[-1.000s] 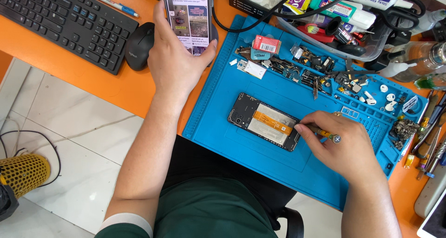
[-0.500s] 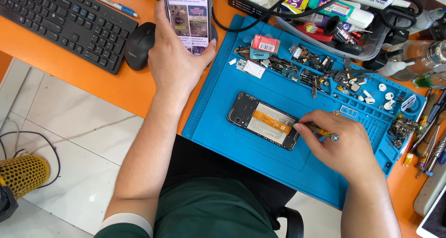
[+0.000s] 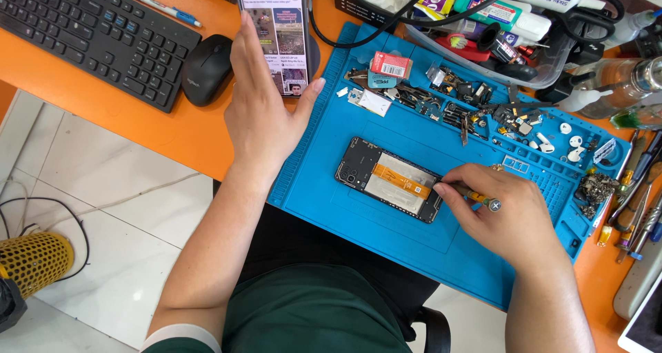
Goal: The person uses a screwdriver to work on the internal components of a disassembled smartphone placed on a blue mat. They intermittently scroll through a video on a nearby smartphone while continuing to manipulate the phone's internals.
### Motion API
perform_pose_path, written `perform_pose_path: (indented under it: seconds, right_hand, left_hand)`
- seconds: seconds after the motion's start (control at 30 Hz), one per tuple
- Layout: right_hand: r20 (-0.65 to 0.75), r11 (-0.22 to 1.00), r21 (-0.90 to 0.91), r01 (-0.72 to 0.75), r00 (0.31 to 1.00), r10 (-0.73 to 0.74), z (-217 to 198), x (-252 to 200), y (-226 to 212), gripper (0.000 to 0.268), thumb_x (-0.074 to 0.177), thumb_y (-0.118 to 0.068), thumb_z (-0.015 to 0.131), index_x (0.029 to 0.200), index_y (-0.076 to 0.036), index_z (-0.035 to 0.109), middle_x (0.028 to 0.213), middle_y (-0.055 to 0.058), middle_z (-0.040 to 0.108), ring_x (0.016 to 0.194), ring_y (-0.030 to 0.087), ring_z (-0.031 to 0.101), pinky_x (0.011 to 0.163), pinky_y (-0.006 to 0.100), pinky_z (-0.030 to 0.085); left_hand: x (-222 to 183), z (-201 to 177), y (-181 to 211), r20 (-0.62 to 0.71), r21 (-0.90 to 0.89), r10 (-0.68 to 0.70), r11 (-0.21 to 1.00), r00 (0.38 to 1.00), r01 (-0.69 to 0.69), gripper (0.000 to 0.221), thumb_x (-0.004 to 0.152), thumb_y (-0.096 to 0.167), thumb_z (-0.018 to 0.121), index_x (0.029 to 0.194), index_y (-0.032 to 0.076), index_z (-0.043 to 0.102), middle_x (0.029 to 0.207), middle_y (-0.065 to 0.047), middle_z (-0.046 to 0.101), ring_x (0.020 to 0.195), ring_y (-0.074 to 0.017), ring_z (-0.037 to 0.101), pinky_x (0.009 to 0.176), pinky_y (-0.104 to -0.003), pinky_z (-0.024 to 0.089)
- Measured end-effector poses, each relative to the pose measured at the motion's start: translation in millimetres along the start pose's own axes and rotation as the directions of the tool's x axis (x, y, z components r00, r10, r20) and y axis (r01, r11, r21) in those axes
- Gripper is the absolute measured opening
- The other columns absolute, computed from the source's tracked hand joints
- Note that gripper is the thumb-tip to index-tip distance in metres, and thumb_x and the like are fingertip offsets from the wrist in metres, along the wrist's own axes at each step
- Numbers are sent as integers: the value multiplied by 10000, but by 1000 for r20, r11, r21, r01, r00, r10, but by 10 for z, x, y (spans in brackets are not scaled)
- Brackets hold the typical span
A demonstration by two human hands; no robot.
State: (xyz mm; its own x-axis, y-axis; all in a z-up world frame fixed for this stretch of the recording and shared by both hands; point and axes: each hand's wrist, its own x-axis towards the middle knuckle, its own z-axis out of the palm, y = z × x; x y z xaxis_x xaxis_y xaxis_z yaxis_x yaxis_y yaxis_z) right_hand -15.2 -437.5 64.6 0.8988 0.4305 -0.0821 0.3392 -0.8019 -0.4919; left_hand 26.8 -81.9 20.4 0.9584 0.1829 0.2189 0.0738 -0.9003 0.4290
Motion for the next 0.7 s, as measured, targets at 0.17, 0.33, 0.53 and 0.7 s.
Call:
perform_pose_path:
  seconds: [0.17, 0.33, 0.53, 0.7]
  right_hand:
    - [12, 1000, -17, -5, 1000, 5, 0, -3, -7, 163, 1031, -356, 698, 1082, -225, 780, 1028, -46, 824, 866, 196, 746, 681, 375, 556]
    - [16, 999, -22, -28, 999, 28, 2, -12, -10, 152, 1029, -356, 704, 1067, -233, 783, 982, -62, 814, 838, 196, 735, 672, 380, 541]
    - [-5, 999, -3, -37, 999, 37, -23, -7, -104, 106, 1019, -278, 744, 1054, -201, 807, 946, -45, 804, 817, 171, 724, 662, 347, 518]
    - [-10, 999, -36, 41, 999, -41, 2, -32, -49, 137, 1022, -256, 760, 1062, -126, 776, 976, -6, 803, 896, 200, 730, 759, 375, 559]
  left_hand:
    - [-16, 1, -5, 22, 52, 2, 999, 1000, -3, 1028, 1163, 703, 650, 1726, 155, -13, 1775, -256, 285, 1490, -425, 619, 768, -476, 687]
    - [-41, 12, -46, -2, -37, -6, 999, 1000, 6, 1094, 1147, 723, 643, 1712, 113, -69, 1806, -263, 276, 1575, -426, 573, 810, -448, 702]
    - [-73, 120, -224, -37, -44, 16, 999, 999, -18, 1177, 1171, 720, 710, 1719, 114, -138, 1841, -262, 279, 1619, -441, 581, 835, -408, 697]
    - [-60, 266, -326, -98, -111, 48, 992, 994, -59, 1131, 1159, 809, 566, 1729, 152, -159, 1783, -263, 365, 1483, -360, 711, 709, -283, 693]
